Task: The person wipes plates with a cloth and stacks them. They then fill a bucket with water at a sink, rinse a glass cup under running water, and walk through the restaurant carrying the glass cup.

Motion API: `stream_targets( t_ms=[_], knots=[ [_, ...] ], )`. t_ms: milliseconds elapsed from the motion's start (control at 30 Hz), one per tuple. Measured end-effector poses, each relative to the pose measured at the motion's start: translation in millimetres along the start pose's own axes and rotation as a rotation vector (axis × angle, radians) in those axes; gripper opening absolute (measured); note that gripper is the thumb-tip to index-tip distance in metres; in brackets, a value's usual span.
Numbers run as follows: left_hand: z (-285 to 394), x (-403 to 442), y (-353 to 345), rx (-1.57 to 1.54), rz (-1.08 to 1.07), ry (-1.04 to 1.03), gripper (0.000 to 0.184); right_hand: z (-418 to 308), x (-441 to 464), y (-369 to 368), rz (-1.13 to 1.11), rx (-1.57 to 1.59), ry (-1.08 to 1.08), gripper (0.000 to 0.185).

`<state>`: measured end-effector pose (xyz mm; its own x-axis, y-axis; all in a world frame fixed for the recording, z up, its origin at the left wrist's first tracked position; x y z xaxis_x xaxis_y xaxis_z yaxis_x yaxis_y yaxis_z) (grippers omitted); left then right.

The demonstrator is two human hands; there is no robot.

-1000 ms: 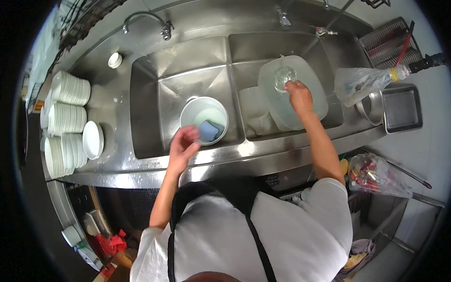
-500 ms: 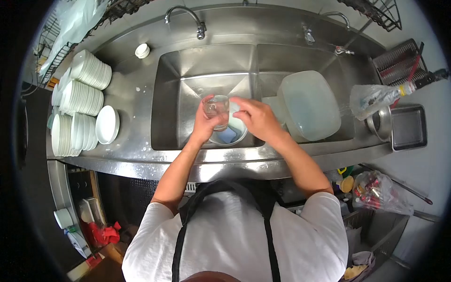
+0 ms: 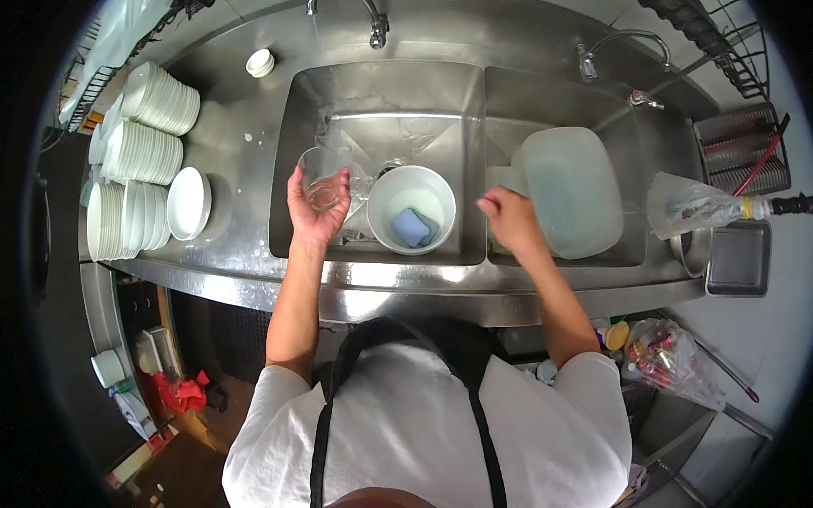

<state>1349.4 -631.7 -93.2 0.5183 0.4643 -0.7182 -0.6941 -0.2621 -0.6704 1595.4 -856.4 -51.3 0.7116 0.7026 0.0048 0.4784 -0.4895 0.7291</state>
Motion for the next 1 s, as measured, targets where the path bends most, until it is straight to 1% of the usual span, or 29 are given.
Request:
stream_targets(
  t_ms=[67, 100, 167, 200, 233, 267, 333, 367, 433, 467, 500, 533, 600, 633, 700, 733, 767, 800, 833, 867, 900, 933, 1000],
  knots=[
    [4, -7, 16, -0.044, 0.005, -0.028, 0.077, -36, 4, -30, -0.069, 0.046, 0.121, 0.020],
    [7, -13, 25, 0.021, 0.045, -0.095, 0.076, -40, 8, -50, -0.100, -0.055, 0.134, 0.022],
    [6, -28, 36, 0.072, 0.059, -0.106, 0.076, -36, 25, -99, -0.160, -0.254, 0.173, 0.028],
    [8, -36, 44, 0.093, 0.067, -0.114, 0.076, -20, 36, -123, -0.225, -0.318, 0.080, 0.030],
    [5, -43, 50, 0.039, 0.051, -0.047, 0.071, -2, 49, -149, -0.288, -0.385, -0.006, 0.034],
    [6, -48, 54, 0.003, -0.008, -0.006, 0.071, 15, 59, -176, -0.351, -0.455, -0.086, 0.037],
    [9, -60, 63, -0.067, -0.130, 0.067, 0.071, 59, 82, -219, -0.335, -0.495, -0.076, 0.033],
    [10, -66, 64, -0.074, -0.170, 0.077, 0.074, 59, 89, -221, -0.355, -0.497, -0.092, 0.030],
    [19, -74, 72, -0.089, -0.170, 0.023, 0.074, 58, 98, -224, -0.390, -0.506, -0.135, 0.025],
    [22, -76, 76, -0.094, -0.171, 0.004, 0.075, 57, 101, -223, -0.355, -0.465, -0.172, 0.023],
    [27, -76, 84, -0.058, -0.192, -0.060, 0.073, 56, 103, -222, -0.317, -0.425, -0.210, 0.021],
    [31, -77, 86, -0.054, -0.164, -0.117, 0.069, 60, 109, -220, -0.275, -0.382, -0.251, 0.020],
    [37, -79, 88, -0.037, -0.113, -0.221, 0.062, 93, 116, -257, -0.303, -0.448, -0.175, 0.016],
    [39, -79, 89, -0.044, -0.091, -0.246, 0.059, 103, 115, -271, -0.363, -0.516, -0.083, 0.015],
    [36, -77, 89, -0.048, -0.064, -0.258, 0.054, 115, 103, -257, -0.377, -0.367, -0.317, 0.023],
    [35, -77, 89, -0.017, -0.108, -0.260, 0.051, 119, 97, -249, -0.370, -0.298, -0.432, 0.028],
    [35, -76, 88, -0.004, -0.116, -0.249, 0.052, 39, 84, -199, -0.251, -0.422, -0.111, 0.036],
    [34, -75, 86, 0.013, -0.124, -0.235, 0.053, 33, 84, -193, -0.215, -0.410, -0.027, 0.040],
    [32, -78, 80, -0.016, -0.160, -0.214, 0.054, -7, 71, -141, -0.030, -0.193, -0.062, 0.039],
    [31, -82, 75, -0.049, -0.189, -0.195, 0.055, -24, 61, -96, 0.073, -0.049, -0.103, 0.035],
    [31, -86, 73, -0.052, -0.199, -0.199, 0.056, -22, 56, -50, 0.218, -0.015, -0.118, 0.035],
    [31, -89, 74, -0.057, -0.205, -0.210, 0.056, -7, 50, -6, 0.359, 0.018, -0.127, 0.034],
    [34, -90, 77, 0.009, -0.278, -0.226, 0.057, 61, 46, 63, 0.435, -0.164, -0.265, 0.032]
  ],
)
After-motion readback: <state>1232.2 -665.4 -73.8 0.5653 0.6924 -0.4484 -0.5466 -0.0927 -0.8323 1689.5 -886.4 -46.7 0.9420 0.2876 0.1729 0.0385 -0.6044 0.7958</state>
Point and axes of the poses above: each hand's wrist, its own x-axis towards the middle knuckle, its own y-axis out of the back of the hand, z = x × y, the point moved 9 cm from there along x, towards the middle knuckle, and after that the axes turned 11 degrees about z, right-handed, at the moved point
